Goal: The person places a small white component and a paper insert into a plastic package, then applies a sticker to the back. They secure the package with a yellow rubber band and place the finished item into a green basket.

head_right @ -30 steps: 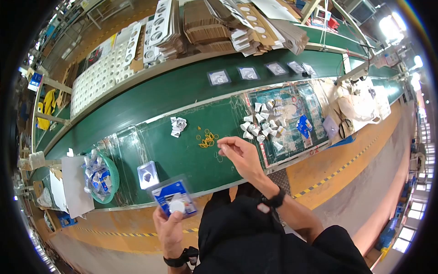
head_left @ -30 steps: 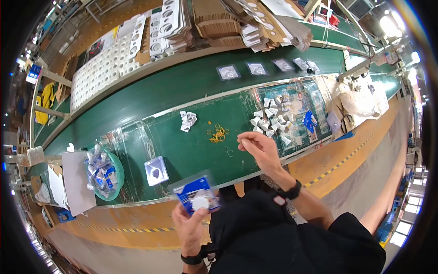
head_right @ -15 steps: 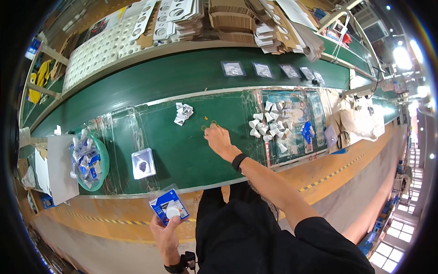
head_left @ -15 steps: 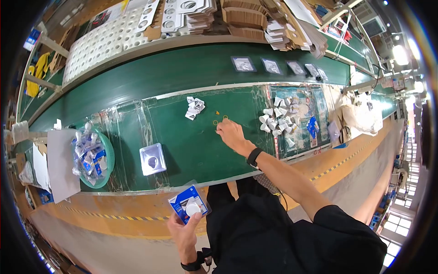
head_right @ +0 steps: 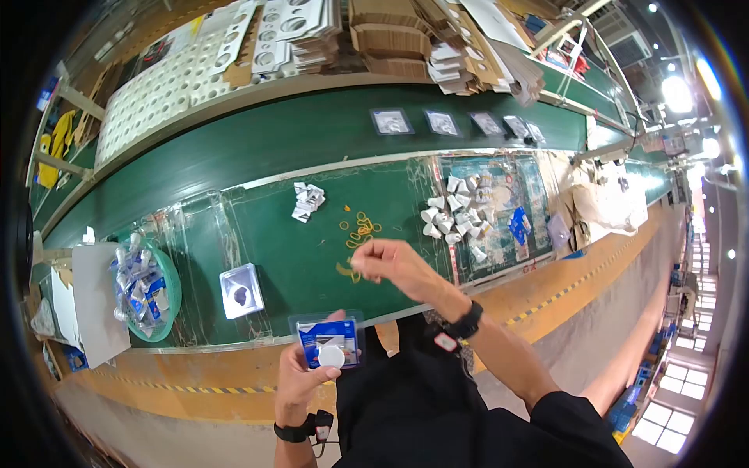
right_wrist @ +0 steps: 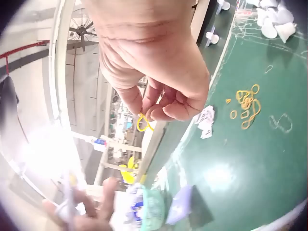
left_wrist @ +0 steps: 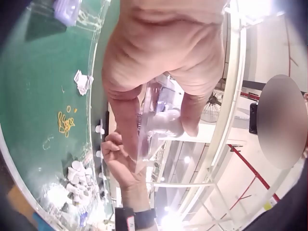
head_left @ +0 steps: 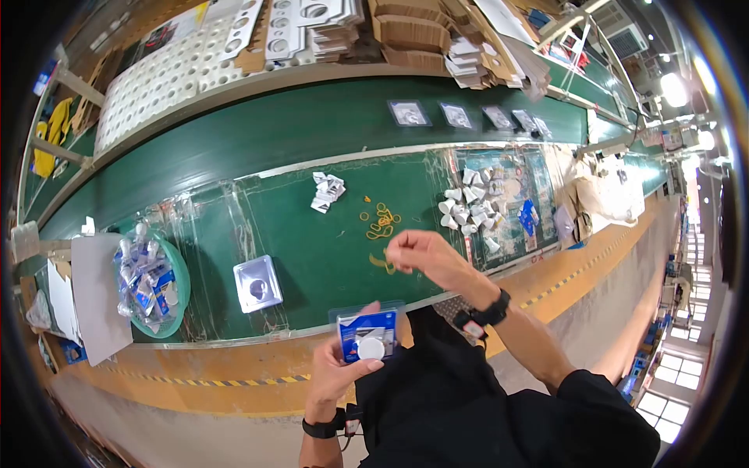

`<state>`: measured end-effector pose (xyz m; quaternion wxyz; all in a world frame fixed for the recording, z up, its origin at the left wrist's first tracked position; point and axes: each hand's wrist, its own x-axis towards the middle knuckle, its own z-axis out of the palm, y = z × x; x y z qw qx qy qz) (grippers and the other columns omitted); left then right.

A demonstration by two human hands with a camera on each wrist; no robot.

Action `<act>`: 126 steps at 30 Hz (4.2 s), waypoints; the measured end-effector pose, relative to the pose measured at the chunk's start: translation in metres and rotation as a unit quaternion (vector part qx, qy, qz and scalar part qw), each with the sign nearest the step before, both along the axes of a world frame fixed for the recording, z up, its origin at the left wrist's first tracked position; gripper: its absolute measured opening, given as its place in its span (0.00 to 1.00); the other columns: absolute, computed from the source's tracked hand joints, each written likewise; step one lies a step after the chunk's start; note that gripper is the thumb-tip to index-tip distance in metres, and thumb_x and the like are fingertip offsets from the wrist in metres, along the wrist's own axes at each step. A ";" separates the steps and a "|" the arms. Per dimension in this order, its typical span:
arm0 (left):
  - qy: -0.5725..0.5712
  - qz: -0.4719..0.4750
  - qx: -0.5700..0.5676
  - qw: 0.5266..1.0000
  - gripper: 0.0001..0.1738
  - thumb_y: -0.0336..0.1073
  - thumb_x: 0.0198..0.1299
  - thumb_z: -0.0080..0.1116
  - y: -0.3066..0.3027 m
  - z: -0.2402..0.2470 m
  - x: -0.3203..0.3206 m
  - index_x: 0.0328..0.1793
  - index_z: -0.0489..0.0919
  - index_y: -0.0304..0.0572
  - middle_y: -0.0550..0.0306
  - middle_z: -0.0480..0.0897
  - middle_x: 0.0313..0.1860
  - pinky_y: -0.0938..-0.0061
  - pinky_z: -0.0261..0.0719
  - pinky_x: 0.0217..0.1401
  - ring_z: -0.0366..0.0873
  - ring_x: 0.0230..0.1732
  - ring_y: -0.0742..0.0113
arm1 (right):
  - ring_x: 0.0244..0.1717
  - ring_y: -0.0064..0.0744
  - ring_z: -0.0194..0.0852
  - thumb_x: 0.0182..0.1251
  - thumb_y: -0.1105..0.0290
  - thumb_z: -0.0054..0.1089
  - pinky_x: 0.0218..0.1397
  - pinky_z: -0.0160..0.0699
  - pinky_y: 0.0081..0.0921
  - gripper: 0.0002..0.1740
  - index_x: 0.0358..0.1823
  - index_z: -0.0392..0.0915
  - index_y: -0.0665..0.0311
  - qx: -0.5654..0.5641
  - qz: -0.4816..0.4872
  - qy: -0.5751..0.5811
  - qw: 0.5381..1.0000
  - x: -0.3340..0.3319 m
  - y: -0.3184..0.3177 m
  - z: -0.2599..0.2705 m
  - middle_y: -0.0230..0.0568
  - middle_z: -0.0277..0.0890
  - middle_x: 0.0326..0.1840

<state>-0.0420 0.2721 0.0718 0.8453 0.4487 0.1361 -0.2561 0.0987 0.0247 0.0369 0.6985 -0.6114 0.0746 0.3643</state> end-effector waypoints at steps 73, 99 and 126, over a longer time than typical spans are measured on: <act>-0.058 0.098 -0.024 0.993 0.31 0.27 0.61 0.70 -0.008 0.040 -0.023 0.69 0.71 0.33 0.48 0.84 0.59 0.60 0.93 0.52 0.87 0.56 0.54 | 0.25 0.23 0.73 0.75 0.61 0.64 0.29 0.72 0.24 0.15 0.37 0.81 0.67 0.100 -0.060 -0.123 0.986 -0.177 -0.107 0.137 0.26 0.74 0.23; -0.121 -0.241 0.155 0.950 0.23 0.35 0.58 0.80 -0.046 0.036 -0.047 0.57 0.84 0.35 0.64 0.88 0.44 0.79 0.79 0.49 0.79 0.43 0.79 | 0.40 0.50 0.86 0.71 0.65 0.65 0.41 0.82 0.45 0.11 0.50 0.82 0.61 -0.332 0.194 -0.418 0.823 -0.158 -0.033 0.156 0.45 0.84 0.35; -0.103 0.186 -0.039 0.976 0.37 0.27 0.55 0.77 -0.112 0.066 -0.119 0.70 0.71 0.33 0.50 0.83 0.61 0.62 0.82 0.68 0.84 0.61 0.59 | 0.39 0.18 0.77 0.83 0.63 0.57 0.45 0.78 0.17 0.15 0.55 0.81 0.68 0.136 -0.216 -0.132 0.958 -0.175 -0.079 0.108 0.32 0.83 0.41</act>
